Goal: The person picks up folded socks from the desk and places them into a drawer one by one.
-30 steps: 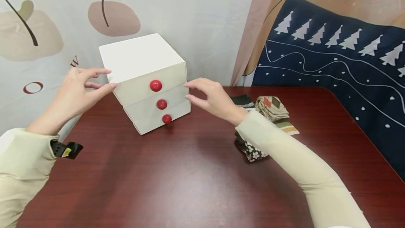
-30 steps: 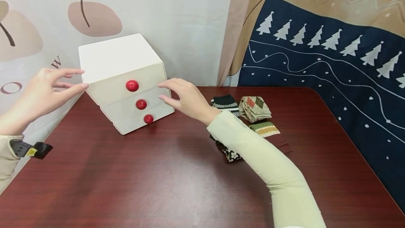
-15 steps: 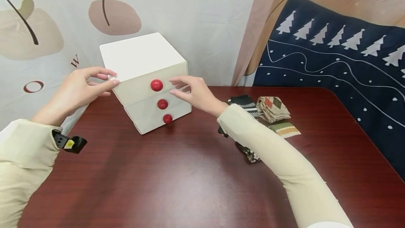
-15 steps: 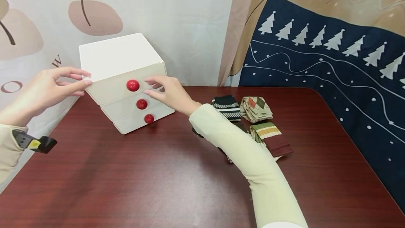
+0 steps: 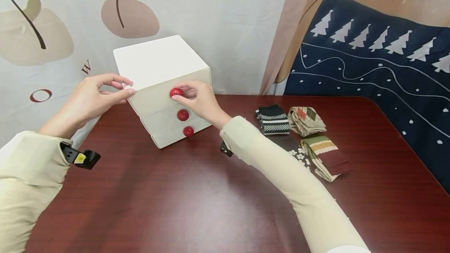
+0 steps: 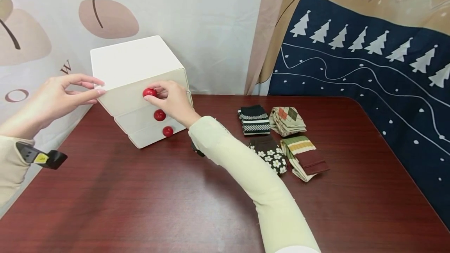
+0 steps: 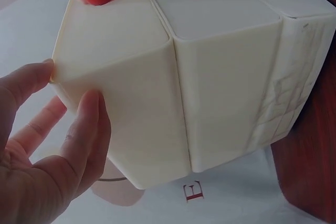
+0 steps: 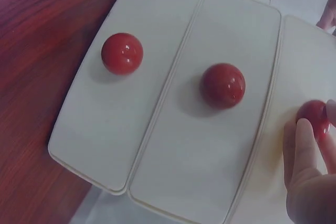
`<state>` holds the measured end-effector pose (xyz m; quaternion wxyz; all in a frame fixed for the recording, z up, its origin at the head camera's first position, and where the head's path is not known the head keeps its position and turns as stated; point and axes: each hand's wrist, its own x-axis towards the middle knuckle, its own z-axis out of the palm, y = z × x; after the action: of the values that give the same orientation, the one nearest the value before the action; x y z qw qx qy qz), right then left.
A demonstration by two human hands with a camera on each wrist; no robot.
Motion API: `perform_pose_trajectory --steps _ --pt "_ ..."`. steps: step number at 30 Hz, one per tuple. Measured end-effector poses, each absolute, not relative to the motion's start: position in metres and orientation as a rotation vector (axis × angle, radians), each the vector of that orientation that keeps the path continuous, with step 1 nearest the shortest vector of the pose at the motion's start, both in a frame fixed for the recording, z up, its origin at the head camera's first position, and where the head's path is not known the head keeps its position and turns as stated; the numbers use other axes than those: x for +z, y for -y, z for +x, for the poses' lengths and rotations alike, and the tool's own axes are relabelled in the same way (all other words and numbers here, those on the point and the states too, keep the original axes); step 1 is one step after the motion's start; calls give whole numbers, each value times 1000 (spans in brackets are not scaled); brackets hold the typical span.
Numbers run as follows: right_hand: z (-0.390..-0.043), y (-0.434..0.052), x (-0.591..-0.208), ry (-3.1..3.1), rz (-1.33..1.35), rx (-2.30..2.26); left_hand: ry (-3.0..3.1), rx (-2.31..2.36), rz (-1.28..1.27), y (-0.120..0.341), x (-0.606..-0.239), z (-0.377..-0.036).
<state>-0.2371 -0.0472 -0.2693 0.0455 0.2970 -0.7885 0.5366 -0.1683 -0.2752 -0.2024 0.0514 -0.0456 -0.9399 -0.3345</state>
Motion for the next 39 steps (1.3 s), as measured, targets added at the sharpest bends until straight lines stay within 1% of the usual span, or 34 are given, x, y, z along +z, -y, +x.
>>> perform_pose_trajectory --steps 9,19,39 --pt "-232 50 -270 2438 795 1652 2914 -1069 -122 277 -200 -168" --pt "-226 40 -265 2498 797 1637 2930 -1121 -151 276 -200 -168" --pt "-172 -6 -276 2280 1019 1846 2858 -1207 -178 281 -203 -170"
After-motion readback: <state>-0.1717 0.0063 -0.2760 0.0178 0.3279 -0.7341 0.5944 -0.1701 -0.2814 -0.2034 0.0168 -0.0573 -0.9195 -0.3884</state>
